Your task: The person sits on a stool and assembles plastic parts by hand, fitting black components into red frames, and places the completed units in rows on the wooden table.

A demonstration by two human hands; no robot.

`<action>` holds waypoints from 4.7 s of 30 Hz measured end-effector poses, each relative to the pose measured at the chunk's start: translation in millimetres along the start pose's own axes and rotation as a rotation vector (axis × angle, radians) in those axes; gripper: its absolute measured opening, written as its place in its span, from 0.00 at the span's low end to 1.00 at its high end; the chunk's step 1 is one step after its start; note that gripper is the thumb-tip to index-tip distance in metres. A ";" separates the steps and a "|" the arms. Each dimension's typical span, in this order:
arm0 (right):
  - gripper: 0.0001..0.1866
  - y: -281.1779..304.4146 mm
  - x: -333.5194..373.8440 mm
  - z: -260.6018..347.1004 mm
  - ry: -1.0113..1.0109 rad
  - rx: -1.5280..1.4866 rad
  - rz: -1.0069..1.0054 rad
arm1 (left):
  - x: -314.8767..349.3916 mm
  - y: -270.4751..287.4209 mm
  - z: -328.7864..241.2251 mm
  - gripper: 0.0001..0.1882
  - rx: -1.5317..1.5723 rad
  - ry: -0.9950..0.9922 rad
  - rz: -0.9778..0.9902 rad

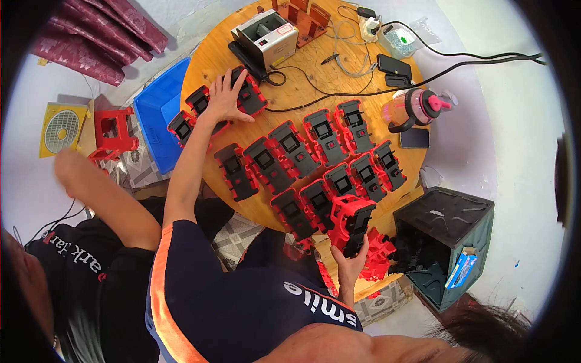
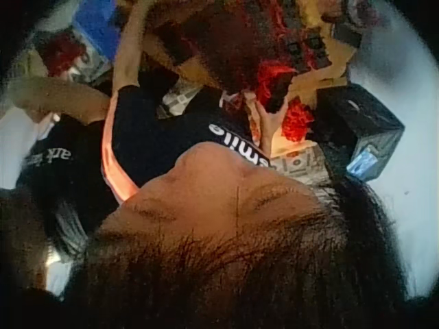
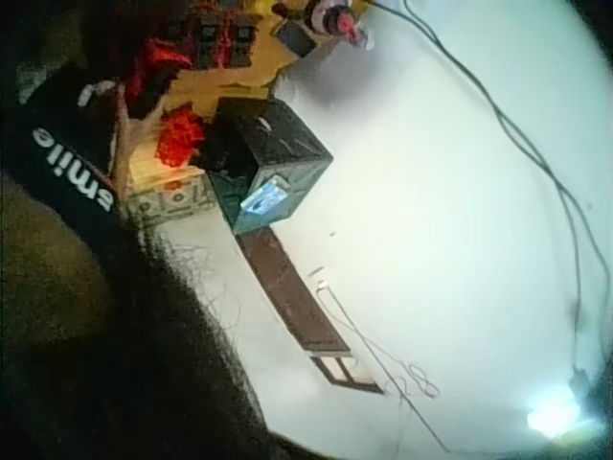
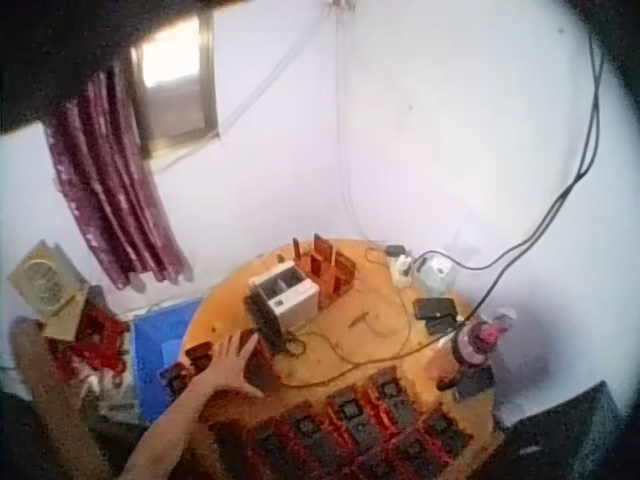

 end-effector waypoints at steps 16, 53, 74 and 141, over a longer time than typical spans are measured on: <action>0.49 -0.9 6.5 8.7 -0.057 -0.079 -0.015 | 60.3 13.2 88.6 0.82 0.129 0.260 0.242; 0.48 -100.4 16.7 82.4 0.573 0.239 0.501 | 240.1 -50.2 -71.9 0.58 1.132 0.854 -0.335; 0.46 -244.2 3.0 68.3 0.689 0.648 0.513 | 310.1 -48.9 -77.1 0.64 1.021 0.867 -0.395; 0.37 -79.3 -110.1 -89.3 0.153 -0.427 -0.432 | 267.4 -74.6 -77.0 0.26 0.006 0.578 -0.634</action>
Point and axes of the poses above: each hand's wrist, its own x-axis away from the middle knuckle, its own y-axis out of the back of the hand, z = x × y, the point moved 4 cm from there along -x, towards the middle knuckle, and after that the axes turned 1 degree about -z, right-handed, at the moved point
